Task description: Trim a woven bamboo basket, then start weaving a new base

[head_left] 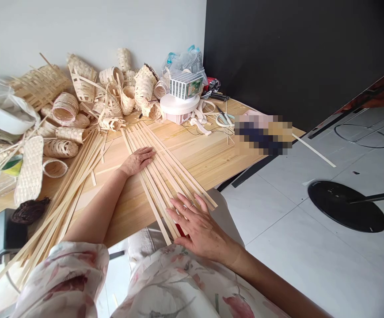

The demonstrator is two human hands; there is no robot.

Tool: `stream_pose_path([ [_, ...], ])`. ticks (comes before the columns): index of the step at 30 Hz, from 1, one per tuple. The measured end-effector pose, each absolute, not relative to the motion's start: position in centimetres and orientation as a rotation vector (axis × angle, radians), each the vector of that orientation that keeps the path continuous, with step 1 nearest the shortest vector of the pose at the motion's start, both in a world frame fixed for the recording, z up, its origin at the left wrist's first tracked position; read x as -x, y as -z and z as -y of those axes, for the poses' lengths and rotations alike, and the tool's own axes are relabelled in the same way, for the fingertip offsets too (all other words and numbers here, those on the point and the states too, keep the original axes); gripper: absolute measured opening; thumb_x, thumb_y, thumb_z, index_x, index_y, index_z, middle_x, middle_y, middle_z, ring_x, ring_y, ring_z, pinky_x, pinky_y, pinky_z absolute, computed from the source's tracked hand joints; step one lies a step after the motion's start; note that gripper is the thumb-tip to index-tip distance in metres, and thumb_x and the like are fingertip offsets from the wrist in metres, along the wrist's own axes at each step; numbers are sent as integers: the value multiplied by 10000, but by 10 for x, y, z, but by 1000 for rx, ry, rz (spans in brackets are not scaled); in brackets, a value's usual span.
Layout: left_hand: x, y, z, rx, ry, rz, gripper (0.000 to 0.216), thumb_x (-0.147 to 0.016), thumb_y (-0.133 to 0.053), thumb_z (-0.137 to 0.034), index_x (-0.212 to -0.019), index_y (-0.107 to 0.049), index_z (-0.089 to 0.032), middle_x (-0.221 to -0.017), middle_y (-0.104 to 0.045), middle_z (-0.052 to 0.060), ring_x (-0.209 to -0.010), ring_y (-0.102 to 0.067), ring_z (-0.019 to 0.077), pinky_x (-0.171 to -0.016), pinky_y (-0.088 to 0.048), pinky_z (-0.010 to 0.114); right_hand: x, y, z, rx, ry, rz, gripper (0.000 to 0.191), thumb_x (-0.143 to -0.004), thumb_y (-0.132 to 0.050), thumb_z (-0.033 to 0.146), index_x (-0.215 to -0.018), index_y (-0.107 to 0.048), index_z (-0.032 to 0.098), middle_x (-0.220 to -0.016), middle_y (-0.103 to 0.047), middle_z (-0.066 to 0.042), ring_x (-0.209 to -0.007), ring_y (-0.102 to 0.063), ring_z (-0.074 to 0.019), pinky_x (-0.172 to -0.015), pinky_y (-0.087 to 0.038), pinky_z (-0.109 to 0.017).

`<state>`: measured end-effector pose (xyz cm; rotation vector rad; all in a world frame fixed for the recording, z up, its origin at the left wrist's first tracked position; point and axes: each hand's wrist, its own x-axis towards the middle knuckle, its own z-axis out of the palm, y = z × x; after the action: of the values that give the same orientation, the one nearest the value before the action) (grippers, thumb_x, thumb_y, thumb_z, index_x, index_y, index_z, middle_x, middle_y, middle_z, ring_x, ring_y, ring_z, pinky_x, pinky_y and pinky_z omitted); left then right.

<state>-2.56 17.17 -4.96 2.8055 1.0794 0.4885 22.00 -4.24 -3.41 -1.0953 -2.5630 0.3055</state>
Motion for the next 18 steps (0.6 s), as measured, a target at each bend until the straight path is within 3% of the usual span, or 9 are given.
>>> stream_pose_path([
  [6,25,49,-172,-2801,-501,-1063,497,-893,-280,-463,-1199,-522,-156,-1292,-476,95,-1217,-400,205,-1049,-289,388,-221,35,40,1108,-308,2582,570,-785,-539,458,-1271,-421,185,-1379,-359,-102,-1301,-188,-275,-1032,-97,-536],
  [18,24,49,-172,-2826,-493,-1073,493,-893,-279,-468,-1198,-522,-166,-1286,-484,84,-1221,-395,198,-1046,-295,386,-227,29,45,1030,-240,2582,740,-740,-519,599,-1312,-358,159,-1387,-342,-124,-1313,-159,-269,-1044,-87,-512],
])
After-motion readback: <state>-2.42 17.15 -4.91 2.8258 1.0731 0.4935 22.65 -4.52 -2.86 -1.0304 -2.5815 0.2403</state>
